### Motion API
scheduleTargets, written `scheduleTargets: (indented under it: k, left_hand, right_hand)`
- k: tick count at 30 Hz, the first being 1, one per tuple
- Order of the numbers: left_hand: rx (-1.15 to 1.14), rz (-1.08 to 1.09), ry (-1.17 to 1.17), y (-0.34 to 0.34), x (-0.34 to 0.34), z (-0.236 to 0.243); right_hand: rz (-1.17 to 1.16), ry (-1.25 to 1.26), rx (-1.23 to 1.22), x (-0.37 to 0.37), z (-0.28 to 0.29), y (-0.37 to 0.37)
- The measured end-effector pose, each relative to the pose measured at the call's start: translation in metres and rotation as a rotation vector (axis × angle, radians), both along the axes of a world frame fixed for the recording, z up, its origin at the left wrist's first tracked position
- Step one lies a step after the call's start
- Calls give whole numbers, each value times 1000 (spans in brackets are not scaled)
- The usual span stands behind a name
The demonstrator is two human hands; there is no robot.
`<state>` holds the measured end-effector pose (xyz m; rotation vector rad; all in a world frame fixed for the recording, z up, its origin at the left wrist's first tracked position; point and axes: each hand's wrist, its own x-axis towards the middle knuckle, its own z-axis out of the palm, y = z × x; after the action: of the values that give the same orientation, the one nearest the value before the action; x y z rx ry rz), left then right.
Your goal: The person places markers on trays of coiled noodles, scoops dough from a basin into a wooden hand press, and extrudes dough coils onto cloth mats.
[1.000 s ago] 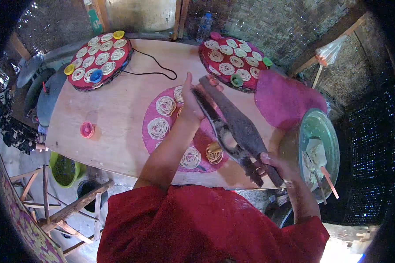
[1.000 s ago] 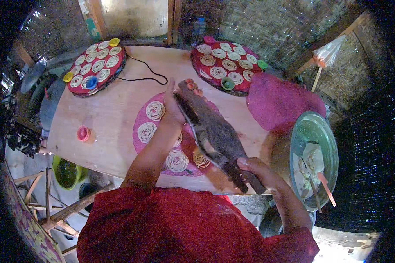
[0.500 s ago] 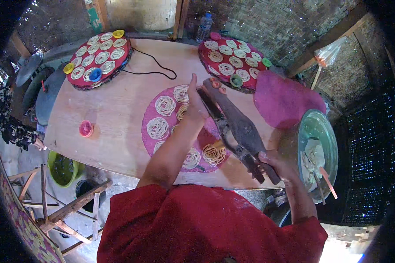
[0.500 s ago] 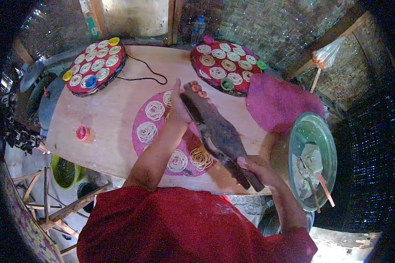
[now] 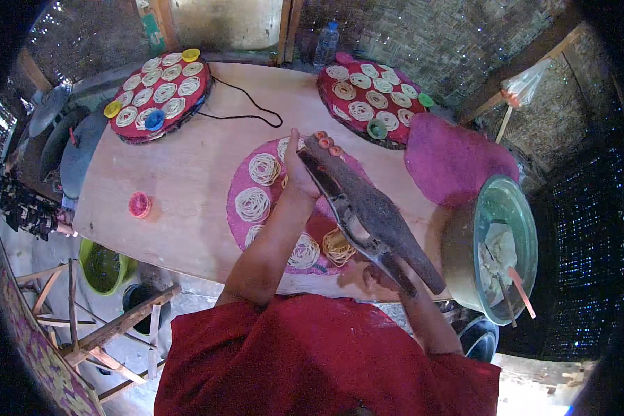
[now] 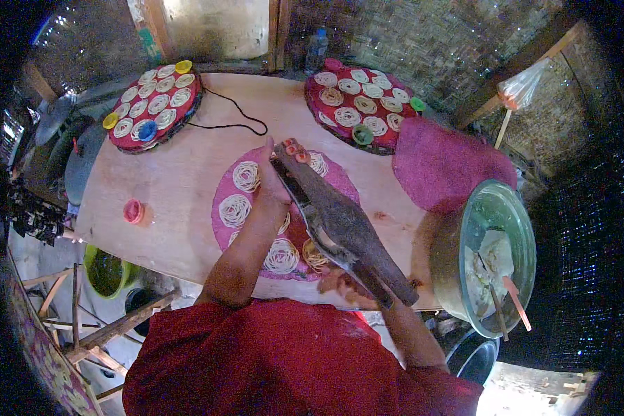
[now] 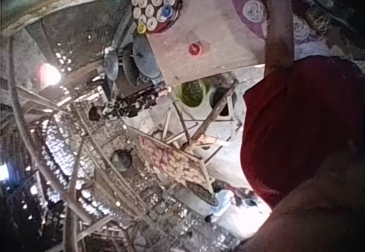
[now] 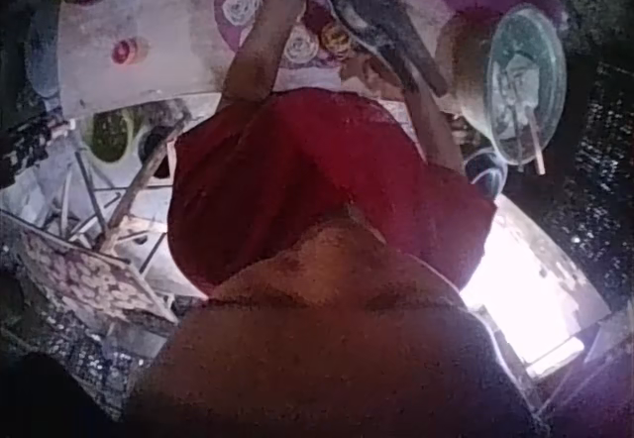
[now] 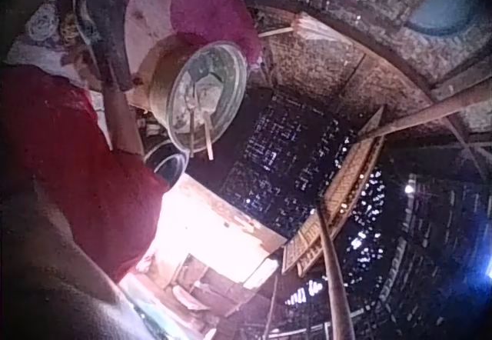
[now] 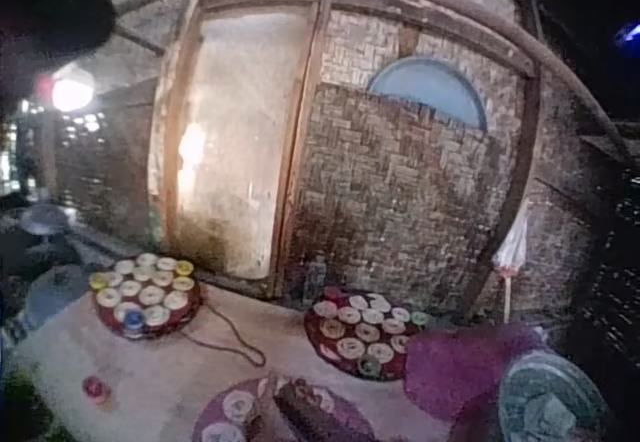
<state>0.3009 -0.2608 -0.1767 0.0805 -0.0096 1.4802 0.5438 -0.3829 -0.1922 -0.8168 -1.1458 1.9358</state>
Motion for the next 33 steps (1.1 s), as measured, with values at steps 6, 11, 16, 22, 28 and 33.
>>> scheduleTargets:
  k: [6,11,16,22,28,33]
  left_hand:
    - [2,131,-84,-4,-3,-4]
    - [156,202,-23,7,-28,-2]
    - [347,207,-89,-3,-66,34]
    - [537,347,38,-29,-71,85]
    - [561,256,-42,-36,-87,81]
    - [576,237,-19,-36,-79,83]
  right_hand:
    - [21,-881,753,-23,-41,-9]
    - [56,-1249,917,-24,-48,-10]
    - [103,-1418,882,-41,-42,-1]
    - [-35,-1462,1068,-61,-39,1]
    - [-108,-1364,1259,-40,-58,-4]
    - [-290,-838,493,-18,-87,12]
